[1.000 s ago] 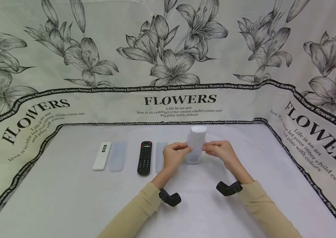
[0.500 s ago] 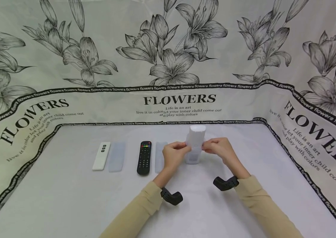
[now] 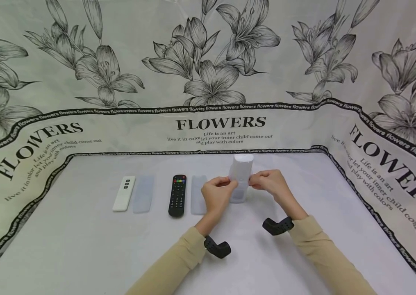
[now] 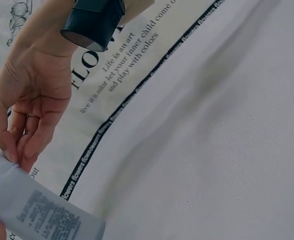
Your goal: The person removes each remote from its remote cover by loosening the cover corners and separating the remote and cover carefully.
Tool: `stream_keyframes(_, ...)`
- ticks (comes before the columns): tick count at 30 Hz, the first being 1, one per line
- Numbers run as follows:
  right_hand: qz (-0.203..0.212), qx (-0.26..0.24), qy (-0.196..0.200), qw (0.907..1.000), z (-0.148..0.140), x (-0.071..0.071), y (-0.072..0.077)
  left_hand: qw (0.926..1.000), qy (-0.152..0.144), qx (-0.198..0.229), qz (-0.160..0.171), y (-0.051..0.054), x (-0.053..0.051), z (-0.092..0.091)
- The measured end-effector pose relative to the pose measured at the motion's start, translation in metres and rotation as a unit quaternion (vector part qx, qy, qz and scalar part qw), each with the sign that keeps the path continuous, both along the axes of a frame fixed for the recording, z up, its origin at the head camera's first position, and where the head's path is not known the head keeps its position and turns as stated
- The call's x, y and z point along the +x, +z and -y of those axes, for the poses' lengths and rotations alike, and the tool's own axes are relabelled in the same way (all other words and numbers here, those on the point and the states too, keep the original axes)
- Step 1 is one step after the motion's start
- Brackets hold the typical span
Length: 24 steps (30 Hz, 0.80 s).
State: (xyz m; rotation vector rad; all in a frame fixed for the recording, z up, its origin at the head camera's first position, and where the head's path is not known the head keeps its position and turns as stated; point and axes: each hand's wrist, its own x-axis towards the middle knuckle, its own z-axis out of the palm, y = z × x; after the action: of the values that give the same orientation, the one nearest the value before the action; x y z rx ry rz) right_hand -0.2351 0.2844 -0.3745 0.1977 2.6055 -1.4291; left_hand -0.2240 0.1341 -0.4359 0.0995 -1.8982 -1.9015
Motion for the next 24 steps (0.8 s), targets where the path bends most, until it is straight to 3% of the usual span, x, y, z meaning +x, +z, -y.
stream_keyframes(14, 0.006, -0.011, 0.014, 0.9998, -0.0004, -0.0005, 0.0023, 0.9998, -0.002, 0.016, 0.008, -0.0017, 0.0037, 0.0026)
stream_keyframes(24, 0.006, -0.006, 0.016, 0.9998, -0.0029, -0.0006, 0.0014, 0.9984, -0.011, 0.024, 0.051, 0.003, -0.0028, 0.0036)
